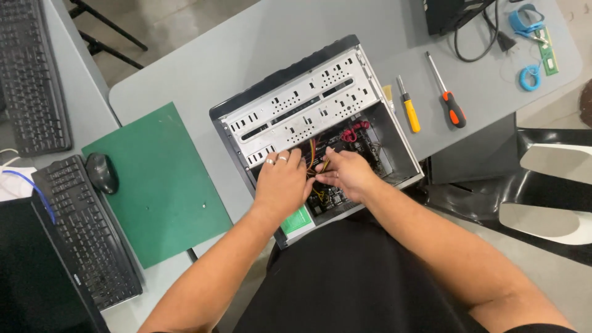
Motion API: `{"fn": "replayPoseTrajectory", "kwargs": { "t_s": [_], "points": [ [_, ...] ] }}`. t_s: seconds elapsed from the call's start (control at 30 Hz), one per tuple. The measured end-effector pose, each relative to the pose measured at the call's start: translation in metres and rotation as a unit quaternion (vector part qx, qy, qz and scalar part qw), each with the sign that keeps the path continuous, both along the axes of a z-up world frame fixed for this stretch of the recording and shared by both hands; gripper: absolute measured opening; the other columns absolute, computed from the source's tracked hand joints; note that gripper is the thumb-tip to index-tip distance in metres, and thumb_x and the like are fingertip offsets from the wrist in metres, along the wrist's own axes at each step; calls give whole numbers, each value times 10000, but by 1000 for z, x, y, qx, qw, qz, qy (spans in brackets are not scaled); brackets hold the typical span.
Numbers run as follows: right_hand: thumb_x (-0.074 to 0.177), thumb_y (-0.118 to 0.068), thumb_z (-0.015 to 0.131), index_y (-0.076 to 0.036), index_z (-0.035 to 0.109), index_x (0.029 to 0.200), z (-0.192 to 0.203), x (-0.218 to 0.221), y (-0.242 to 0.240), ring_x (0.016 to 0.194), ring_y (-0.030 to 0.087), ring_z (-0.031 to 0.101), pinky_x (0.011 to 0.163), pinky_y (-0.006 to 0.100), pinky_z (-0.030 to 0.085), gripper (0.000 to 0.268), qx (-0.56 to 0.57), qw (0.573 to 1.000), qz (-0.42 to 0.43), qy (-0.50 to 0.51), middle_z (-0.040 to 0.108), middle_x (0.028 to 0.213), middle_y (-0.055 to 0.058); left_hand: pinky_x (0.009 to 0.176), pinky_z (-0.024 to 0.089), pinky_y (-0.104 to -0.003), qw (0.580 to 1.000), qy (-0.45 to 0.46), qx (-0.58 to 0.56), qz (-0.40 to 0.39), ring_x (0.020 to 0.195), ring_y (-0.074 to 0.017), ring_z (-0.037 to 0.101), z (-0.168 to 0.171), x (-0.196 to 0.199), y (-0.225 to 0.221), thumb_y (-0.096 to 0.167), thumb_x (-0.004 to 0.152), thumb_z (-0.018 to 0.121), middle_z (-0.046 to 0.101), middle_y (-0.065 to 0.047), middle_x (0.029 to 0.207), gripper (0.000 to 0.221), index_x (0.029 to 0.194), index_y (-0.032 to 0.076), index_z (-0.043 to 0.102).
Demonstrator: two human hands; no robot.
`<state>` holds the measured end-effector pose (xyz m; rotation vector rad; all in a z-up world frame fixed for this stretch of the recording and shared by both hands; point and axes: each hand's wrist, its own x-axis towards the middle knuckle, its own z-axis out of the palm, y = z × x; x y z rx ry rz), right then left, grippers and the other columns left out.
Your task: Connecting power supply cables to the motherboard and cleaning the interior of a computer case with a brush.
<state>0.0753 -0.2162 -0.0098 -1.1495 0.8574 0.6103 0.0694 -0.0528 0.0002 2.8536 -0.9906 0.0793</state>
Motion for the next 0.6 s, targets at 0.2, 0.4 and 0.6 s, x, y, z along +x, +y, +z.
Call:
{"fn": "replayPoseTrajectory", "kwargs": {
  "t_s": [0.2, 0.4, 0.6],
  "points": [
    [933, -314, 441, -61, 472, 936, -27, 6, -3, 733, 212, 614, 666, 246, 565, 255, 50, 993, -105, 32, 615, 869, 149, 818, 374, -421, 998, -29, -49, 24, 998, -312, 510, 23, -4, -14, 315, 786, 558, 516, -168, 1129, 415, 1088, 31, 589],
    [908, -326, 485, -71, 490, 973, -42, 17, -1, 822, 202, 591, 715, 259, 540, 263, 112, 982, -142, 60, 599, 968, 129, 922, 359, -428, 989, -37, -143, -8, 1129, -330, 471, 34, -15, -17, 237, 807, 508, 504, -185, 1189, 366, 1097, 22, 566],
    [887, -247, 549, -13, 388, 1108, -36, 4, 1, 998, 302, 576, 904, 381, 470, 360, 38, 993, -90, 66, 506, 1018, 152, 827, 404, -438, 988, 149, -2, 42, 989, -304, 548, 6, -12, -21, 332, 867, 398, 526, -135, 1177, 532, 1316, 46, 409]
  ]
}}
